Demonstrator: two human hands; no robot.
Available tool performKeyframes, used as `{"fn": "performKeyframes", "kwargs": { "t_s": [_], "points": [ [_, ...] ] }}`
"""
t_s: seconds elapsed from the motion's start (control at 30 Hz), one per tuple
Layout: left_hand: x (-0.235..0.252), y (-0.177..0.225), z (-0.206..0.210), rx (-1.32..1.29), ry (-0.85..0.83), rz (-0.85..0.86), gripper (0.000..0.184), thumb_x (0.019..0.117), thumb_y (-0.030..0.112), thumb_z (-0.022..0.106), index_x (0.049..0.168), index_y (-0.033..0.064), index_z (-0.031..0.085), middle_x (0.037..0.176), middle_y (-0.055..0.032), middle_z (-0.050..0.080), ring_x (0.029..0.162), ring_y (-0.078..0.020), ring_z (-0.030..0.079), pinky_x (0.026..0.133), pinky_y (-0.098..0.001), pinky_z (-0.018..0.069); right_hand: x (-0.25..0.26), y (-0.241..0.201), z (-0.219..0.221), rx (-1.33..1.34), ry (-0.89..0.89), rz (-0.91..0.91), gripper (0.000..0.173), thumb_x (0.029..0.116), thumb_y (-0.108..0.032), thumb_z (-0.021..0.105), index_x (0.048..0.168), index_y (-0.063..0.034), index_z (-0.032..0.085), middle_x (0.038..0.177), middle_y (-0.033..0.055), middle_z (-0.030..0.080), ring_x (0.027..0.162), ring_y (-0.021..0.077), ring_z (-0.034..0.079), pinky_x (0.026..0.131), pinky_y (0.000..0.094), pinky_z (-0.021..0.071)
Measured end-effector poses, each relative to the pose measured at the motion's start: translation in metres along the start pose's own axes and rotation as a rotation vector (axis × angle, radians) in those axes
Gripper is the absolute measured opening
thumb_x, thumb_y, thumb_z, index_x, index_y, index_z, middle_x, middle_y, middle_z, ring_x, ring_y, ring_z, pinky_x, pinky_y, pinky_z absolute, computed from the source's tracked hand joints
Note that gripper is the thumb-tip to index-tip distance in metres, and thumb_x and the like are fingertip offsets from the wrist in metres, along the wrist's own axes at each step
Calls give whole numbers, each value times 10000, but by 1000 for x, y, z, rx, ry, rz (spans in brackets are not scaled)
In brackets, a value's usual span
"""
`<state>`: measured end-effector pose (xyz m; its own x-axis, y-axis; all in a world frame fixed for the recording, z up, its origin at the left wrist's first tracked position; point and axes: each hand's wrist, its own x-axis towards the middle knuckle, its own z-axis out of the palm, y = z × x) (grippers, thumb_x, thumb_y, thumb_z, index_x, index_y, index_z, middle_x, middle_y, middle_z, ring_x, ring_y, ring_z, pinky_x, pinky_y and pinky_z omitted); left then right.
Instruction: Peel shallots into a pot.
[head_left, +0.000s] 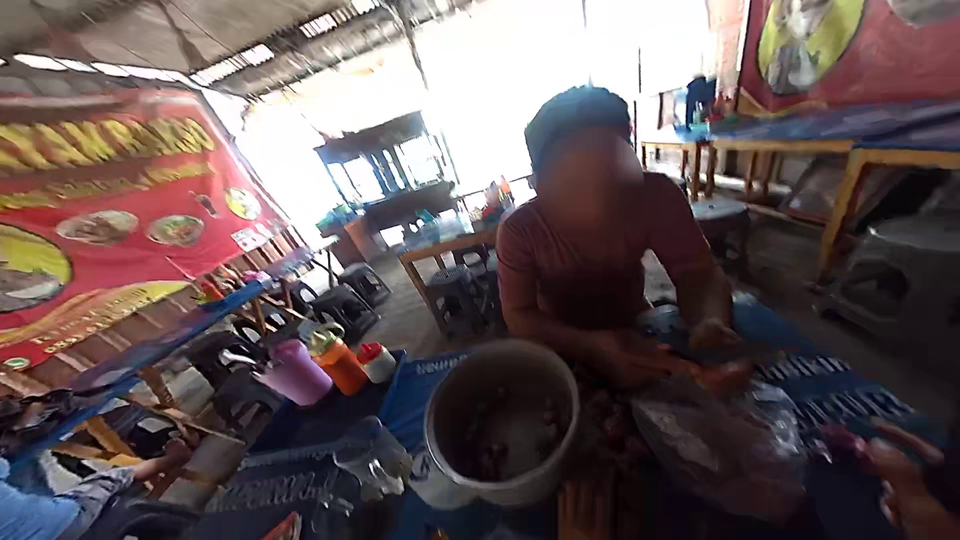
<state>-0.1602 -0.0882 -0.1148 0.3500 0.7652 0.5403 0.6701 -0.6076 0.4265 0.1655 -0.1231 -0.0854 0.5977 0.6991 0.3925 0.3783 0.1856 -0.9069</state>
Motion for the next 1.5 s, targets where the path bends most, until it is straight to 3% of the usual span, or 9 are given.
{"fn": "performKeyframes", "kwargs": {
  "t_s": [0.1, 0.23, 0.47, 0.77, 0.93, 1.13, 1.27, 1.37, 1.5],
  "points": [
    [-2, 0, 1, 90, 79, 26, 422, 932, 190, 647, 1295, -24, 667, 1338, -204, 645, 1238, -378, 615, 1051, -496, 493, -3, 5, 1, -138, 64, -31, 435, 1055, -296, 522, 1280, 64, 613, 877, 129, 646, 580, 34, 493, 542, 235, 462],
    [3, 4, -6, 101, 51, 1, 364, 934, 133, 632, 1258, -25, 689, 1297, -224, 653, 1167, -396, 637, 943, -453, 557, -2, 2, 2, -178, 54, -30, 408, 1055, -310, 528, 1253, 28, 641, 870, 61, 647, 597, -10, 508, 554, 189, 456],
    [6, 0, -9, 20, 50, 12, 329, 908, 108, 606, 1200, 7, 716, 1179, -189, 684, 1104, -337, 647, 942, -402, 548, -3, 0, 5, -172, 55, -29, 384, 1044, -308, 549, 1207, 20, 665, 857, 50, 656, 594, 3, 523, 560, 208, 469],
    [33, 9, -1, 201, 32, 83, 540, 910, 382, 683, 1293, 2, 680, 1162, -200, 697, 1054, -388, 659, 882, -479, 541, -2, 2, 8, -118, 91, -47, 342, 1031, -290, 567, 1167, 2, 681, 793, -10, 626, 560, -45, 494, 527, 151, 431],
    [36, 14, 8, 240, 77, 109, 434, 876, 261, 689, 1201, -26, 709, 989, -170, 741, 912, -373, 699, 825, -460, 559, -2, 0, 9, -130, 99, -37, 341, 1028, -291, 570, 1163, 0, 687, 795, -1, 632, 564, -37, 499, 536, 162, 436],
    [28, 12, -3, -162, 103, 26, 425, 961, 229, 672, 1254, -77, 646, 1004, -135, 734, 880, -193, 710, 815, -317, 586, -3, -1, 10, -91, 100, -20, 360, 1032, -303, 564, 1217, -10, 664, 821, -2, 630, 569, -42, 500, 534, 151, 439],
    [37, 26, -17, -816, 59, -333, 216, 1012, 93, 592, 1122, -69, 682, 902, -46, 729, 672, -30, 649, 589, -183, 552, -3, -7, 10, 3, 76, 4, 422, 1028, -353, 583, 1282, -17, 602, 760, -47, 583, 541, -41, 507, 499, 140, 445],
    [39, 22, -23, -1086, -88, -502, 297, 1058, 96, 488, 1245, -76, 641, 1067, -100, 739, 916, -134, 709, 831, -286, 594, -5, -18, 7, 110, 27, 34, 426, 1038, -361, 553, 1322, -47, 505, 755, -61, 535, 536, -11, 504, 486, 152, 450],
    [32, 18, -24, -1312, -171, -518, 331, 1015, 37, 490, 1306, -69, 607, 1153, -101, 706, 982, -141, 682, 905, -306, 565, -22, -50, 0, 222, -102, 48, 372, 1102, -445, 327, 1289, -146, 446, 701, -116, 487, 479, -3, 460, 418, 162, 428]
  ]
}}
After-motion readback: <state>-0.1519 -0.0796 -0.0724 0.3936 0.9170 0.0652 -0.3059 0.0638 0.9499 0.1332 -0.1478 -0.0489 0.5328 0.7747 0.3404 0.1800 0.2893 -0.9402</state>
